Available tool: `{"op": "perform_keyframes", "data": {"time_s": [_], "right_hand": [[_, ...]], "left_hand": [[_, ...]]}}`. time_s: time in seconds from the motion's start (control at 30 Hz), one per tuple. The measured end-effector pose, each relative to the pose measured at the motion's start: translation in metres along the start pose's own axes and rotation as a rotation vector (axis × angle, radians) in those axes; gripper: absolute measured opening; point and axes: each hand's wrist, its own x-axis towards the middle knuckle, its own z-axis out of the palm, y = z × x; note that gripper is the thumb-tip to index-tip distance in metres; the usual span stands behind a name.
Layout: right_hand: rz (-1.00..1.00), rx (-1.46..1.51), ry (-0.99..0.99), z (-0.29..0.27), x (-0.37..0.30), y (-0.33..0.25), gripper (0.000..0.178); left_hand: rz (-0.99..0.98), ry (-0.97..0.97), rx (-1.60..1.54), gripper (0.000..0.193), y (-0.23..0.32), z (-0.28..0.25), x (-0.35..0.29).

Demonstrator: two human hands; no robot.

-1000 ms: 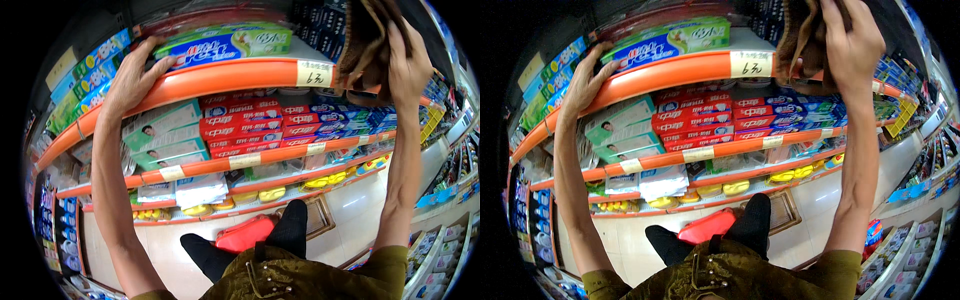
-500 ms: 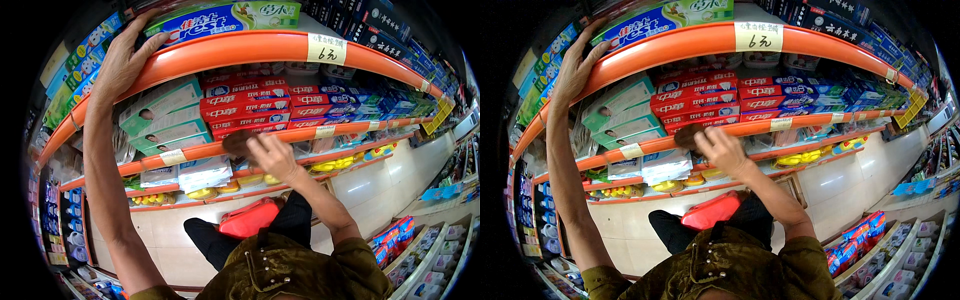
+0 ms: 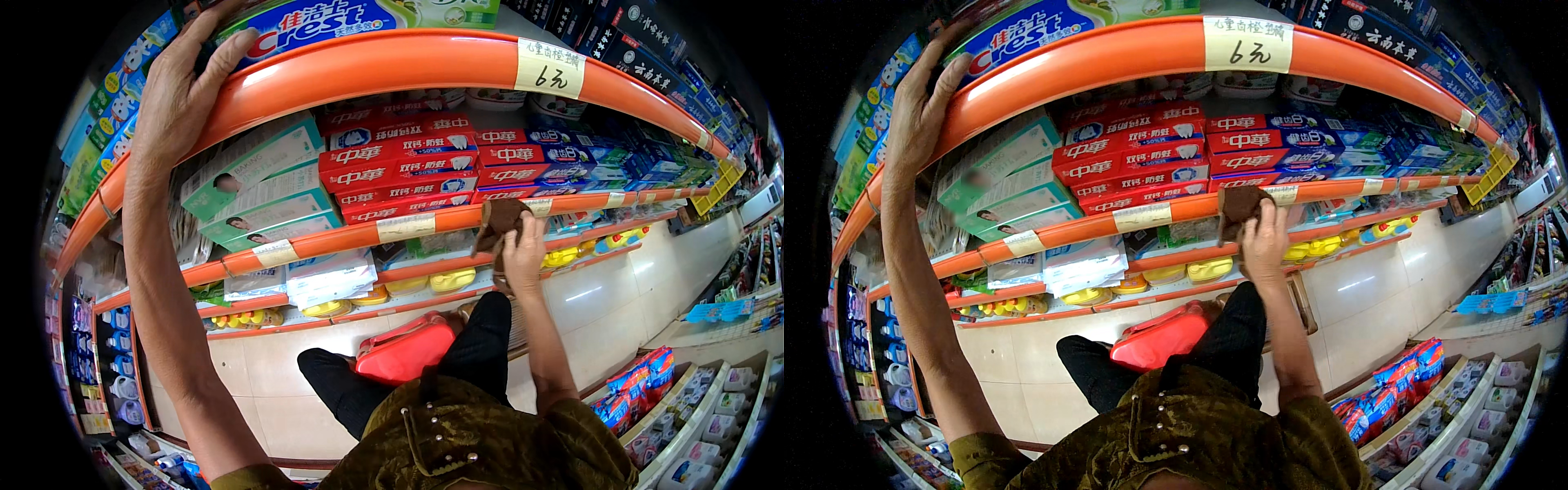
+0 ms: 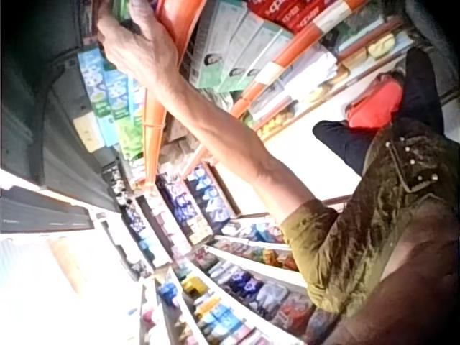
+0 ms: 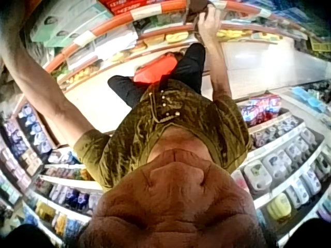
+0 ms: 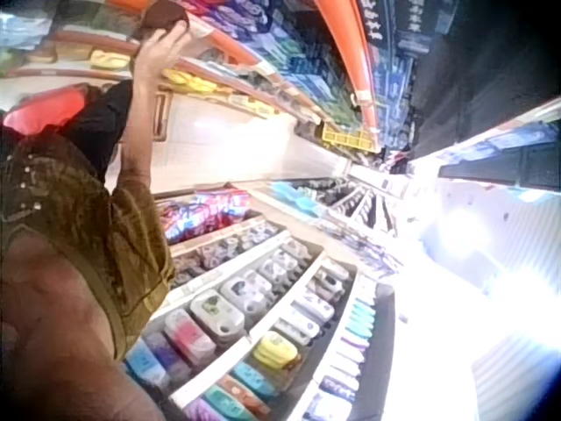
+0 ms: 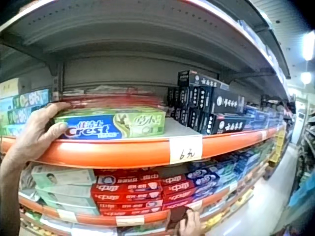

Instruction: The person uses a brown cloth to wipe the front edges of shelves in a store aisle. They clean the edges of shelves stocked with chips and then move to a section with toothpaste boxes, wiping the orange shelf edges and the boxes themselves.

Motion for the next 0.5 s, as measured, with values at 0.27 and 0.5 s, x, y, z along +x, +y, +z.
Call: {"op": "perform_keyframes", "data": {"time_s": [0.27, 0.5], "right_hand": [[-0.183, 0.013, -0.118, 0.028, -0.010, -0.061, 0.033], [-0.020, -0.065, 0.030, -0.002, 0.011, 0.004, 0.030]], "left_hand": [[0.023, 0.151, 0.127, 0.062, -0.006, 0.005, -0.002], [0.095, 0.228, 0.256, 0.048, 0.005, 0.002, -0.005]]}}
